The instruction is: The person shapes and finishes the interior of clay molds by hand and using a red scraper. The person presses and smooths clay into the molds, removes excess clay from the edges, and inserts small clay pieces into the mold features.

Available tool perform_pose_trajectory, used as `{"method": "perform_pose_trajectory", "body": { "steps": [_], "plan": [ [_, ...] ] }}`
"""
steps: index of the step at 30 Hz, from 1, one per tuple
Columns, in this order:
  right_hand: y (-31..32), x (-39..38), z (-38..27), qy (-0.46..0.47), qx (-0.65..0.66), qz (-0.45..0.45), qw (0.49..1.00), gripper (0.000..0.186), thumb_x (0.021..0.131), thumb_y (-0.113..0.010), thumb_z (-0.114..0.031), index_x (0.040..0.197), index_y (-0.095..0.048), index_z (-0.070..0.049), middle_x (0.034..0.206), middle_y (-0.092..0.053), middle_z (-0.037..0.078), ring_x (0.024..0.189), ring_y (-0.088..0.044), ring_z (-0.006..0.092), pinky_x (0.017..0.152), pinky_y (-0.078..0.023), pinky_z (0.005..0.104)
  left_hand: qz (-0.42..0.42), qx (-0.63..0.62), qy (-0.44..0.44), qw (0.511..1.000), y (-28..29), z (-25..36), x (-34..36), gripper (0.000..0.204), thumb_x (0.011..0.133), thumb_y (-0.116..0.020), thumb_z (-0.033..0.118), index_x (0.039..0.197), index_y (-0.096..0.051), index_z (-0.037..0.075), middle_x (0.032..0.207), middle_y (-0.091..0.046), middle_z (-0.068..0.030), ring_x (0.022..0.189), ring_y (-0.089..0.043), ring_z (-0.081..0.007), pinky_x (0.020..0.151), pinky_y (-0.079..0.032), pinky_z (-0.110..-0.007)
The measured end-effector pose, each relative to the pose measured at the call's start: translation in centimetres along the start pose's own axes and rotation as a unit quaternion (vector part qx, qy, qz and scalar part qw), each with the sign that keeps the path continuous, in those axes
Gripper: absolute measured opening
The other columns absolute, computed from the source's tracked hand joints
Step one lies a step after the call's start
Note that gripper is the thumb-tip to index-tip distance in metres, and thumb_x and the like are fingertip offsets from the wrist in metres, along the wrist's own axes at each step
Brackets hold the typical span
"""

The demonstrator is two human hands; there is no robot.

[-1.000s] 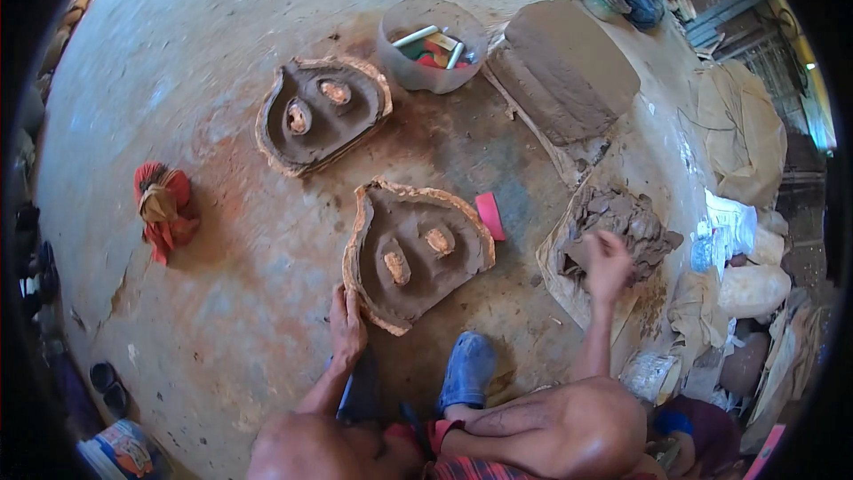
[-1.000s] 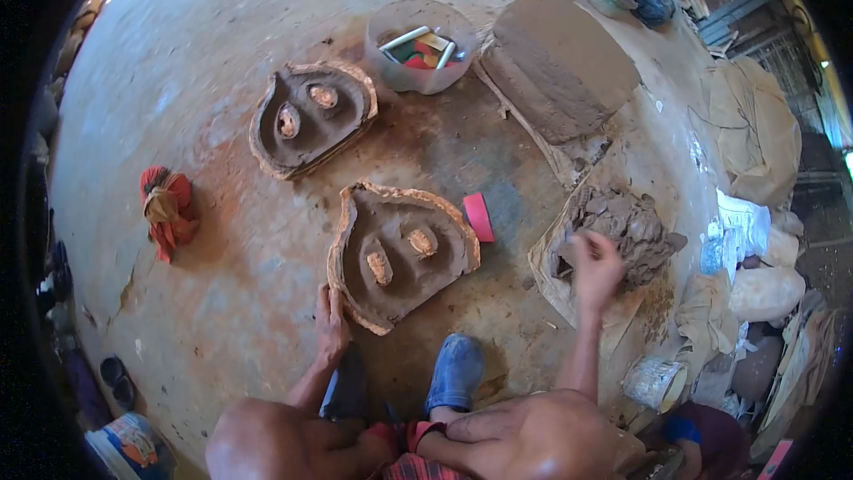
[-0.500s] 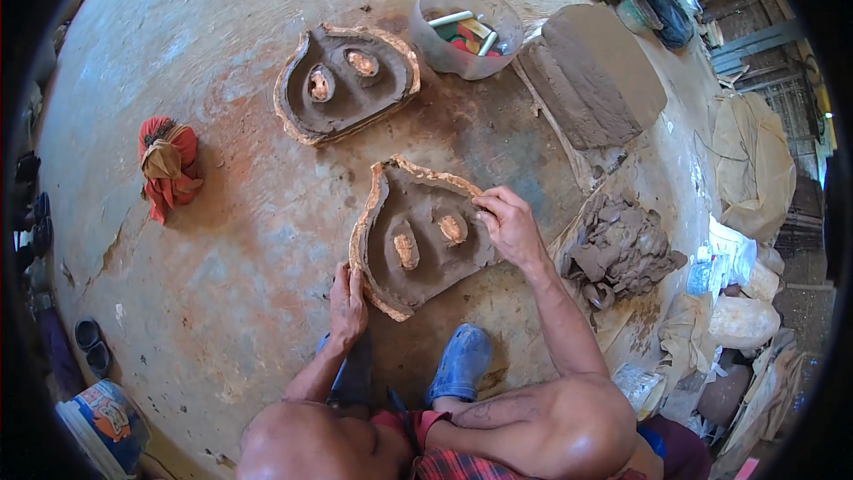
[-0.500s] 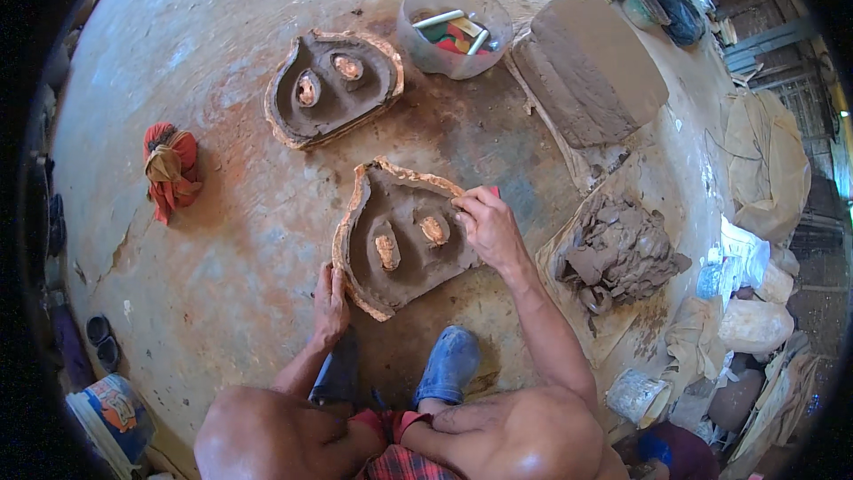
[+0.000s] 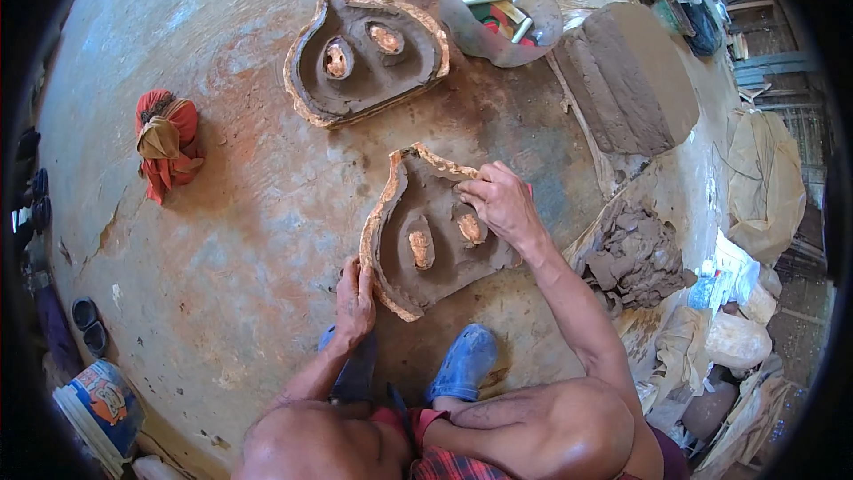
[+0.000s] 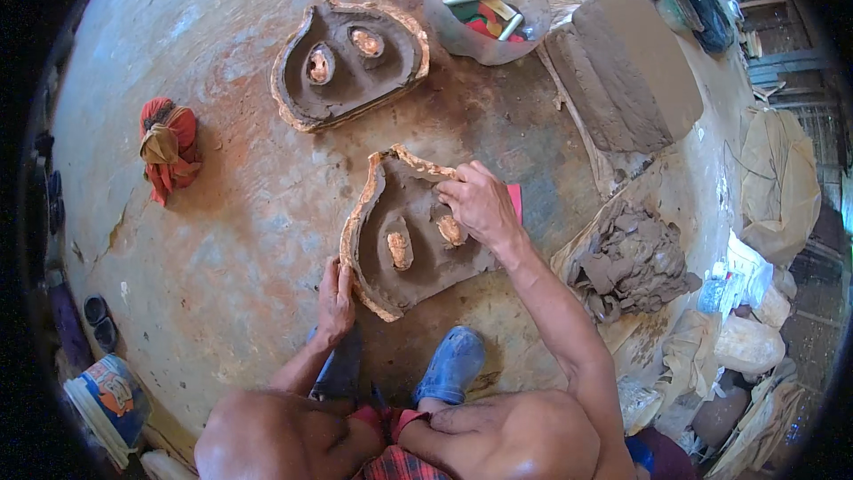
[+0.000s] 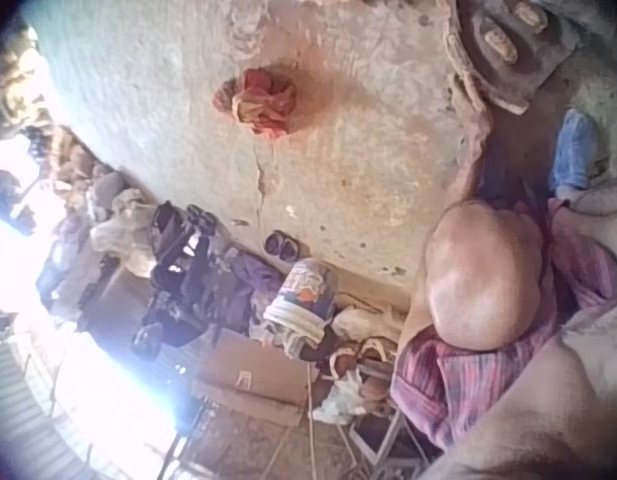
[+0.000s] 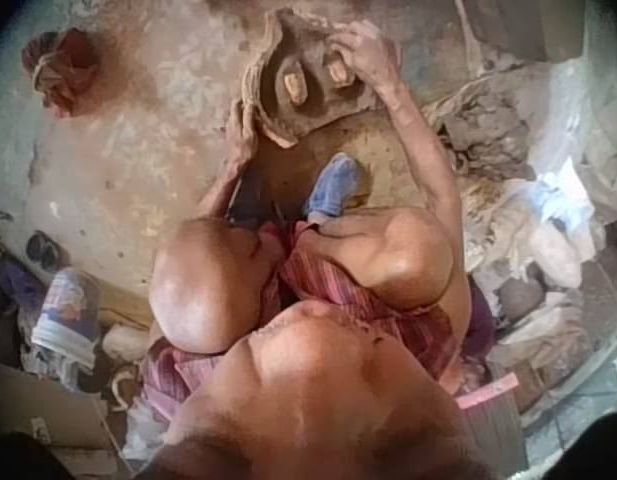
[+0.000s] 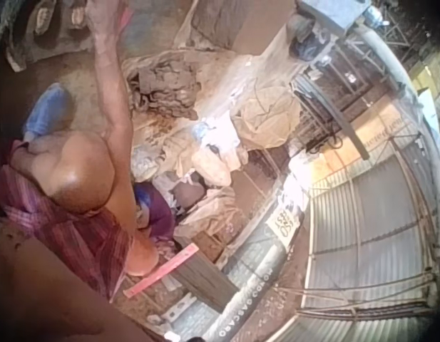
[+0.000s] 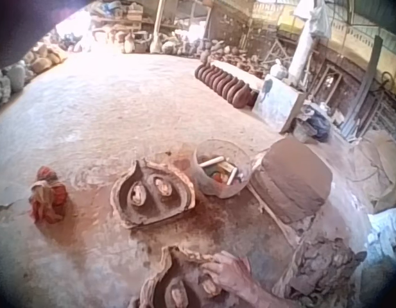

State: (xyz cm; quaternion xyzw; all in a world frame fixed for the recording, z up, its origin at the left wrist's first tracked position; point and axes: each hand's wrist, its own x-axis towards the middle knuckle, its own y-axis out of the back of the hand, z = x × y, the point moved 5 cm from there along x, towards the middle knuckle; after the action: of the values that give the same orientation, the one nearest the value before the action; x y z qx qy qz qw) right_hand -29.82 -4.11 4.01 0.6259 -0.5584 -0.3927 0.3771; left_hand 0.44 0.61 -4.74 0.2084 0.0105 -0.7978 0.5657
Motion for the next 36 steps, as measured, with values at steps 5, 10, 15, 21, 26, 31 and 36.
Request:
{"method": "perform_pose_trajectory", "body": {
  "steps": [5, 10, 15, 21, 26, 31, 36],
  "plan": [
    [0.6, 0.9, 2.9, -0.036, 0.050, 0.069, 0.996, 0.063, 0.074, -0.093, -0.035, 0.125, -0.073, -0.004, 0.104, -0.073, 0.014, 0.111, -0.068, 0.0350, 0.097, -0.057, 0.0427, 0.003, -0.013, -0.007, 1.000, -0.3, -0.3, 0.2, 0.027, 0.113, -0.047, 0.020, 0.123, -0.058, -0.002, 0.094, -0.064, -0.0152, 0.081, -0.058, -0.0228, 0.077, -0.049, -0.038],
    [-0.8, 2.9, 2.7, -0.104, 0.077, -0.058, 0.990, 0.068, 0.073, -0.092, -0.047, 0.121, -0.074, -0.002, 0.104, -0.075, 0.018, 0.103, -0.072, 0.0408, 0.096, -0.058, 0.0481, 0.008, -0.048, -0.003, 0.999, -0.4, -1.1, 0.1, 0.027, 0.113, -0.047, 0.019, 0.124, -0.058, -0.003, 0.094, -0.064, -0.0113, 0.081, -0.056, -0.0176, 0.075, -0.049, -0.036],
    [-2.0, 1.6, 2.1, -0.219, 0.037, 0.015, 0.975, 0.066, 0.073, -0.092, -0.052, 0.103, -0.066, 0.001, 0.110, -0.073, 0.019, 0.106, -0.071, 0.0381, 0.092, -0.056, 0.0484, -0.020, -0.056, 0.017, 0.998, -0.7, -1.4, 0.1, 0.029, 0.113, -0.047, 0.018, 0.130, -0.056, -0.003, 0.099, -0.065, -0.0112, 0.087, -0.058, -0.0173, 0.080, -0.050, -0.035],
    [-3.1, 0.7, 1.3, -0.295, 0.022, 0.017, 0.955, 0.075, 0.072, -0.090, -0.062, 0.108, -0.065, -0.001, 0.114, -0.072, 0.023, 0.109, -0.069, 0.0415, 0.092, -0.055, 0.0520, 0.005, -0.041, -0.026, 0.999, -0.1, -1.0, 0.0, 0.031, 0.114, -0.046, 0.018, 0.134, -0.055, -0.003, 0.112, -0.067, -0.0150, 0.101, -0.060, -0.0199, 0.093, -0.050, -0.036],
    [-2.2, 0.6, 1.1, -0.331, 0.028, -0.004, 0.943, 0.086, 0.073, -0.085, -0.071, 0.116, -0.066, 0.000, 0.118, -0.071, 0.025, 0.110, -0.069, 0.0436, 0.092, -0.054, 0.0537, 0.010, -0.017, -0.046, 0.999, -0.5, 0.0, 0.2, 0.030, 0.114, -0.045, 0.019, 0.132, -0.055, -0.003, 0.107, -0.066, -0.0125, 0.095, -0.060, -0.0197, 0.089, -0.051, -0.036],
    [-2.9, 1.3, -0.3, -0.362, -0.034, -0.010, 0.932, 0.103, 0.077, -0.079, -0.075, 0.140, -0.057, 0.004, 0.132, -0.068, 0.024, 0.125, -0.063, 0.0412, 0.103, -0.047, 0.0640, 0.001, -0.024, -0.023, 0.999, -0.3, -0.3, 0.3, 0.024, 0.114, -0.045, 0.020, 0.125, -0.055, 0.000, 0.086, -0.056, -0.0042, 0.074, -0.052, -0.0123, 0.067, -0.046, -0.032],
    [-2.6, 1.8, -1.1, -0.379, -0.041, -0.012, 0.924, 0.099, 0.078, -0.078, -0.074, 0.140, -0.058, 0.000, 0.137, -0.065, 0.023, 0.136, -0.055, 0.0400, 0.110, -0.041, 0.0655, -0.004, -0.041, -0.021, 0.999, -0.4, 0.1, 0.3, 0.024, 0.114, -0.046, 0.020, 0.126, -0.056, 0.001, 0.084, -0.055, -0.0038, 0.073, -0.052, -0.0122, 0.067, -0.046, -0.032]
  ]
}}
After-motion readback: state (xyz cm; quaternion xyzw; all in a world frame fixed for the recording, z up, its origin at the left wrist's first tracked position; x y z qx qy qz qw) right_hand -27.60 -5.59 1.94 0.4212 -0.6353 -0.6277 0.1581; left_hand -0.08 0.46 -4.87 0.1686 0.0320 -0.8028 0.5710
